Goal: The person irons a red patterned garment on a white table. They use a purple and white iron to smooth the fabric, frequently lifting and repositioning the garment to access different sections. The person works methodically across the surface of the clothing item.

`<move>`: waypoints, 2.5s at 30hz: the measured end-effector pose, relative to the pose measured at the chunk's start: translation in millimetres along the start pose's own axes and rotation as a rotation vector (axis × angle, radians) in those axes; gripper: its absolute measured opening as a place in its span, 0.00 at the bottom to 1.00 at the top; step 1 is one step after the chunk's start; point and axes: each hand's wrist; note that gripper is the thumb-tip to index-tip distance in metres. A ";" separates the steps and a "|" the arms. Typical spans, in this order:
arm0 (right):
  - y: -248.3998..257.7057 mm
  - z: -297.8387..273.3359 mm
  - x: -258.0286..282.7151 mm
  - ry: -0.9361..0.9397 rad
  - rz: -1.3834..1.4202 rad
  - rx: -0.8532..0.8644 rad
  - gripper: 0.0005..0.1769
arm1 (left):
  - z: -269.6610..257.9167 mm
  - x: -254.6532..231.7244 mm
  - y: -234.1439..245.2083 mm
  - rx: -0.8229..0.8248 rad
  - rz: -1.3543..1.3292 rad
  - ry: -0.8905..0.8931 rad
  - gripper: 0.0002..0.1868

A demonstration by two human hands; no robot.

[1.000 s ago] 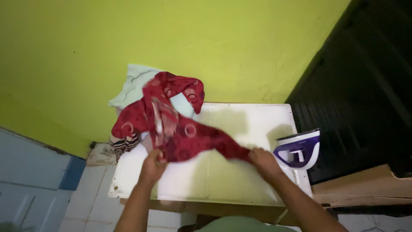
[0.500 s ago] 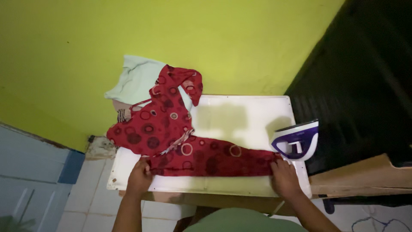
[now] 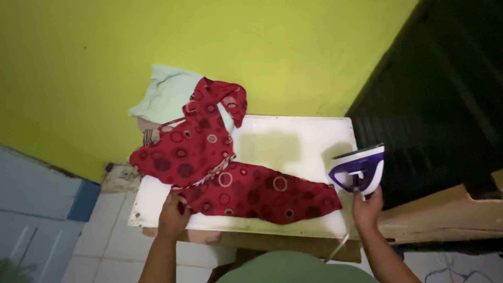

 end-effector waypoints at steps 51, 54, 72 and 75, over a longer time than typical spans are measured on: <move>-261.9 -160.1 232.0 0.732 -1.164 0.809 0.33 | 5.2 0.6 18.7 0.513 0.300 -0.027 0.63; -259.6 -157.1 233.8 0.814 -1.032 0.806 0.34 | 3.4 2.3 18.6 0.503 0.344 -0.063 0.63; -249.1 -129.9 222.5 0.694 -1.237 0.654 0.34 | 7.2 2.0 20.0 0.624 0.349 0.019 0.63; -244.7 -123.7 225.0 0.676 -1.456 0.785 0.38 | 13.3 -0.2 21.3 0.681 0.330 0.041 0.64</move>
Point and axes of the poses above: each hand's wrist, its own z-axis towards the middle knuckle, its own y-axis out of the back of the hand, x = y × z, and after that the axes turned 15 degrees about -y, right-handed
